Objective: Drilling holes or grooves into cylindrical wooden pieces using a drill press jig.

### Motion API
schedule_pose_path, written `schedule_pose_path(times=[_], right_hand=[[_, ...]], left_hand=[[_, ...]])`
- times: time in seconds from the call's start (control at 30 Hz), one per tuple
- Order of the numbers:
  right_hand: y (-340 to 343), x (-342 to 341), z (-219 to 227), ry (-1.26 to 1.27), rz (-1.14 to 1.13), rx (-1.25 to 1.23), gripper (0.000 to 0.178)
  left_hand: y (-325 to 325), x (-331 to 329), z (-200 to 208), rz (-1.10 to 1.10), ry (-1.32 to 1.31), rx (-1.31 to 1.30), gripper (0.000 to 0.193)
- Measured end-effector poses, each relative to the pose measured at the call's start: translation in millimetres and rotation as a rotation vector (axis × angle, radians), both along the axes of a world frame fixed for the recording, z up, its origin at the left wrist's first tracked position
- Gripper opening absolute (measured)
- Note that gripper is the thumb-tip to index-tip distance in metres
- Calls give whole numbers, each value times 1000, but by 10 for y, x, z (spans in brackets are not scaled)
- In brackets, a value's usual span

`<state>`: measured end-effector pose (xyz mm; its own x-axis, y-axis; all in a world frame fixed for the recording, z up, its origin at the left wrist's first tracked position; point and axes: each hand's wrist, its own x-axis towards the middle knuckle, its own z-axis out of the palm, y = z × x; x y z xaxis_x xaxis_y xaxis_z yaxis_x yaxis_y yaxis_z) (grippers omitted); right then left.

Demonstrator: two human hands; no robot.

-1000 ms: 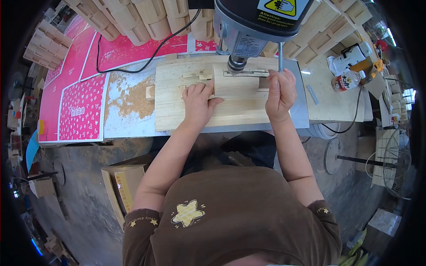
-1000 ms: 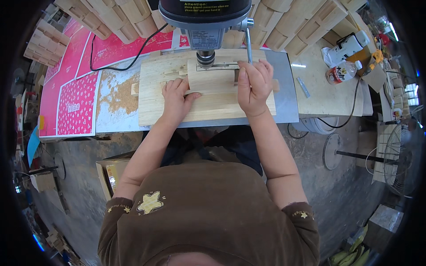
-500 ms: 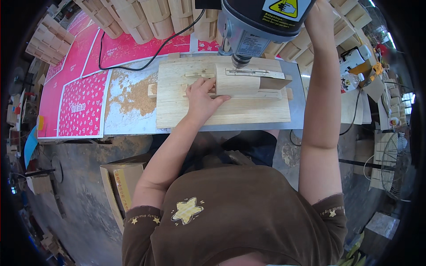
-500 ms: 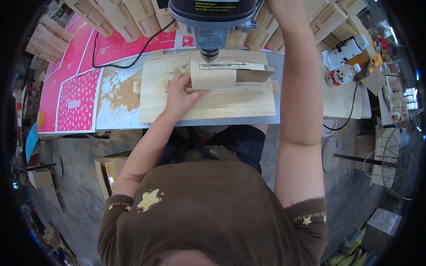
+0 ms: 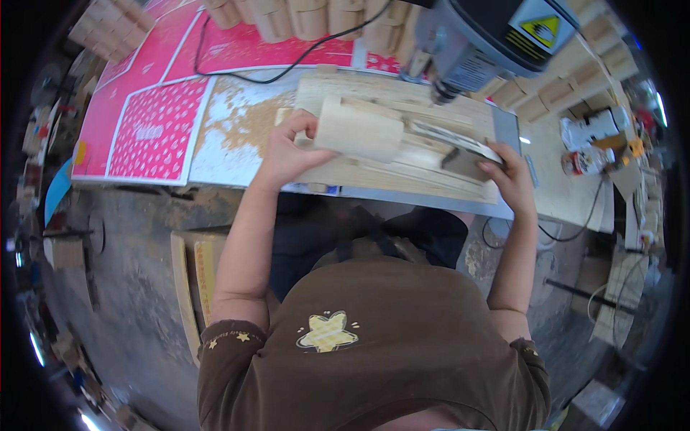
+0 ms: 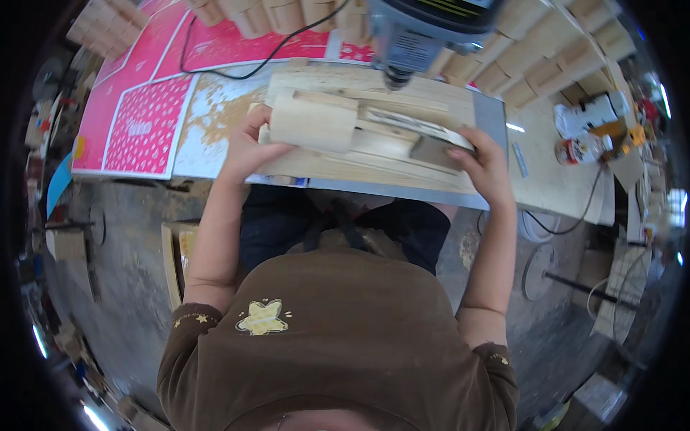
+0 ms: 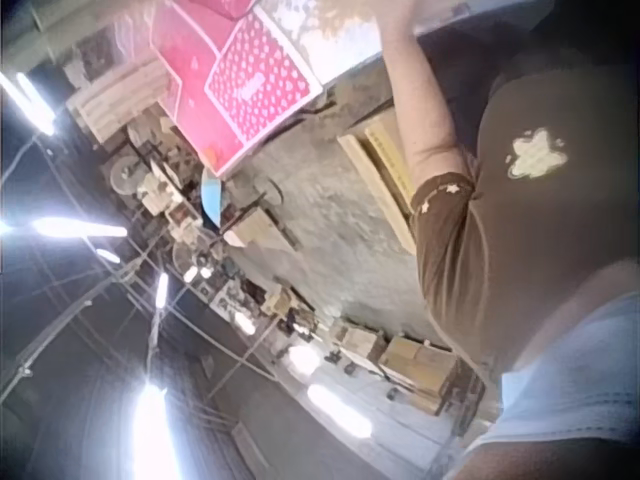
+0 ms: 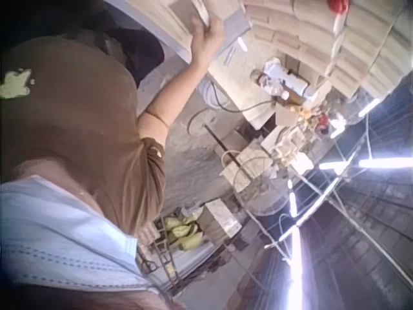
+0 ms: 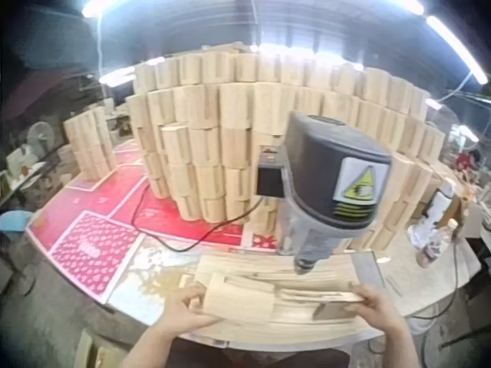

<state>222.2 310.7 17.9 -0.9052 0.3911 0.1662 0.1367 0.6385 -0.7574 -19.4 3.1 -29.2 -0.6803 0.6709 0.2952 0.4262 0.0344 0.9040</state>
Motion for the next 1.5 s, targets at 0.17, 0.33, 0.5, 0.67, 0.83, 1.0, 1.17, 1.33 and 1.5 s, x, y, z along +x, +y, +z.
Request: schedule_pose_path(times=[0.17,0.33,0.5,0.67,0.83,1.0,1.17,1.33,1.5], right_hand=[[17,194,-86,-29,-13,-144,23],[-124,246,-105,38,4,-104,24],[-195,317,-115,51,17,-88,24],[-251,381,-114,58,-90,-259,22],[-297,290,-11,56,-105,-277,22],[-335,321,-27,47,-161,-258,23],[-407,377,-71,66,-221,-330,25],[-410,365,-59,49,-210,-348,23],[-407,351,-44,55,-198,-361,23]], left_hand=[[-645,-355,367,162,-541,162,27],[-1031,-489,624,431,-753,203,31],[-1509,-916,773,701,-96,-287,42],[-1785,-1527,817,1099,414,-826,49],[-2279,-2353,382,1155,377,-722,44],[-2231,-2792,54,1236,324,-774,39],[-1963,-2804,210,1441,308,-709,36],[-1366,-2691,618,1572,480,-678,64],[-151,-2937,1021,704,387,102,74]])
